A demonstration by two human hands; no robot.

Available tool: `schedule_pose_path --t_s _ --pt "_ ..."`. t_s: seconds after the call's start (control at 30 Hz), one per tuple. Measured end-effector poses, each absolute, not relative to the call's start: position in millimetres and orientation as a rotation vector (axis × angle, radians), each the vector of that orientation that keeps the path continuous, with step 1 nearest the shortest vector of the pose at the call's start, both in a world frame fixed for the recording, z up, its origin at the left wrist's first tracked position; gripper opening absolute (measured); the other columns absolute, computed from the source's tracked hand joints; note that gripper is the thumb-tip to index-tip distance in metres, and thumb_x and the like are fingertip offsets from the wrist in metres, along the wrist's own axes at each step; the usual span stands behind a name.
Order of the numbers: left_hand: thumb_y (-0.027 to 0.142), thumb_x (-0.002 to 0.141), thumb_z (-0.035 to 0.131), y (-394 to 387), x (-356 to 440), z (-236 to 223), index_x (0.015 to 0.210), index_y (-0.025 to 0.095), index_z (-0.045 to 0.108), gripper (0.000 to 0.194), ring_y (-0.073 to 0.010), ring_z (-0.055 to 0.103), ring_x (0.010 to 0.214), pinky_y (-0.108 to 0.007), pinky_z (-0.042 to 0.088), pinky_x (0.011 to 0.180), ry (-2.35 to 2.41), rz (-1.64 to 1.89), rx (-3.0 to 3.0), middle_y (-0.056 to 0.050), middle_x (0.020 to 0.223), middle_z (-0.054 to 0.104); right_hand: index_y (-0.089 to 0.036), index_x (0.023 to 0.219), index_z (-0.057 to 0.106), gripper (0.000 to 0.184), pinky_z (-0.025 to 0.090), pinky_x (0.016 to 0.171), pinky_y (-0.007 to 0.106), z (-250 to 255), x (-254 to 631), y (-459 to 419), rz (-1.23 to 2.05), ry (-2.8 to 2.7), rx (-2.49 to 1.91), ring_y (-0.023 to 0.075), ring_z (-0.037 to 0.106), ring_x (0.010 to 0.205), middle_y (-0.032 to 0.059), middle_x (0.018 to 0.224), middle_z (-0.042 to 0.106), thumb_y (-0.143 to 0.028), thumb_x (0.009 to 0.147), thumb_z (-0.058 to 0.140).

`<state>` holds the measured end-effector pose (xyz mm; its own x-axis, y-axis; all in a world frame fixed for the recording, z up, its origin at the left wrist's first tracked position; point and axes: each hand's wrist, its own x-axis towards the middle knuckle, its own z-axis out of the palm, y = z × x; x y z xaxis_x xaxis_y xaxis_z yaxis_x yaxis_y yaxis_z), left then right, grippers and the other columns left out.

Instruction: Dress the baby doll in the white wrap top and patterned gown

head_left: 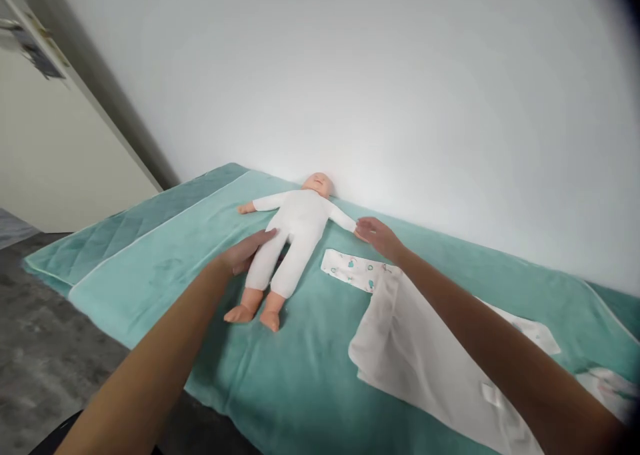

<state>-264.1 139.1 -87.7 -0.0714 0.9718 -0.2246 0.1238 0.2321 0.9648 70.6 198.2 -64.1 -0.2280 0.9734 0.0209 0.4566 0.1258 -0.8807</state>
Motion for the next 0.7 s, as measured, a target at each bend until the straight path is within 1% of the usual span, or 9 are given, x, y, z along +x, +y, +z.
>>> schedule_pose_path --t_s 0.07,0.13,0.2,0.33,0.4,0.47,0.57,0.63,0.7 --pt "0.059 0.080 0.063 153.1 -266.4 -104.6 0.105 0.018 0.070 0.049 -0.0284 0.072 0.087 -0.043 0.062 0.078 1.339 0.891 0.938 -0.011 0.086 0.075 -0.019 0.148 0.042 0.072 0.041 0.114 0.045 -84.0 40.5 257.6 1.046 -1.718 -1.444 0.0277 0.055 0.131 0.0137 0.146 0.055 -0.053 0.088 0.064" --pt "0.059 0.081 0.062 163.9 -268.3 -117.4 0.106 0.017 0.070 0.049 -0.0283 0.073 0.088 -0.042 0.062 0.078 1.275 0.879 0.847 -0.012 0.087 0.075 -0.015 0.154 0.032 0.091 0.045 0.111 0.046 -101.7 15.8 310.3 1.126 -1.679 -1.519 0.0306 0.055 0.131 0.0174 0.151 0.049 -0.059 0.082 0.068" --pt "0.057 0.082 0.062 171.6 -271.7 -124.6 0.108 0.017 0.070 0.048 -0.0288 0.073 0.091 -0.042 0.062 0.079 1.217 0.891 0.807 -0.012 0.088 0.075 -0.015 0.153 0.033 0.098 0.050 0.105 0.046 -113.7 -3.0 351.3 1.261 -1.656 -1.526 0.0325 0.057 0.129 0.0187 0.152 0.048 -0.065 0.078 0.071" --pt "0.055 0.086 0.059 178.2 -277.9 -126.6 0.111 0.012 0.069 0.051 -0.0309 0.073 0.095 -0.044 0.062 0.082 1.093 0.876 0.750 -0.014 0.091 0.075 -0.021 0.142 0.051 0.069 0.054 0.103 0.041 -124.5 -23.1 389.0 1.602 -1.694 -1.102 0.0287 0.063 0.121 0.0107 0.141 0.061 -0.057 0.085 0.068" --pt "0.054 0.086 0.059 176.1 -277.7 -125.0 0.111 0.011 0.068 0.050 -0.0298 0.073 0.092 -0.045 0.061 0.085 1.066 0.904 0.732 -0.014 0.091 0.075 -0.023 0.139 0.055 0.059 0.053 0.105 0.040 -125.8 -26.8 387.9 1.701 -1.700 -0.923 0.0275 0.063 0.123 0.0076 0.141 0.062 -0.050 0.088 0.067" --pt "0.054 0.084 0.063 169.3 -274.6 -122.0 0.109 0.011 0.068 0.050 -0.0291 0.074 0.089 -0.046 0.060 0.087 1.073 0.945 0.729 -0.015 0.090 0.075 -0.022 0.139 0.055 0.057 0.052 0.106 0.042 -122.7 -27.5 379.8 1.770 -1.702 -0.883 0.0283 0.061 0.125 0.0080 0.145 0.059 -0.045 0.088 0.068" --pt "0.058 0.079 0.065 150.3 -260.9 -112.5 0.108 0.012 0.069 0.054 -0.0326 0.074 0.092 -0.047 0.061 0.086 1.101 1.006 0.751 -0.018 0.095 0.075 -0.021 0.141 0.053 0.058 0.052 0.106 0.046 -104.7 -18.7 364.4 1.826 -1.702 -0.873 0.0299 0.060 0.127 0.0100 0.149 0.054 -0.038 0.088 0.069" --pt "0.057 0.078 0.064 132.7 -241.5 -102.3 0.111 0.015 0.068 0.054 -0.0346 0.073 0.099 -0.046 0.062 0.083 1.072 1.048 0.778 -0.019 0.101 0.075 -0.021 0.142 0.052 0.058 0.053 0.105 0.046 -83.9 -1.1 352.5 1.800 -1.675 -0.845 0.0295 0.062 0.125 0.0109 0.148 0.055 -0.032 0.088 0.068" --pt "0.051 0.080 0.063 111.8 -212.0 -90.4 0.118 0.018 0.066 0.050 -0.0340 0.072 0.103 -0.045 0.063 0.081 0.985 1.079 0.797 -0.016 0.108 0.074 -0.020 0.142 0.051 0.059 0.054 0.104 0.046 -59.8 28.0 336.0 1.772 -1.649 -0.829 0.0291 0.064 0.122 0.0126 0.143 0.060 -0.027 0.086 0.068"
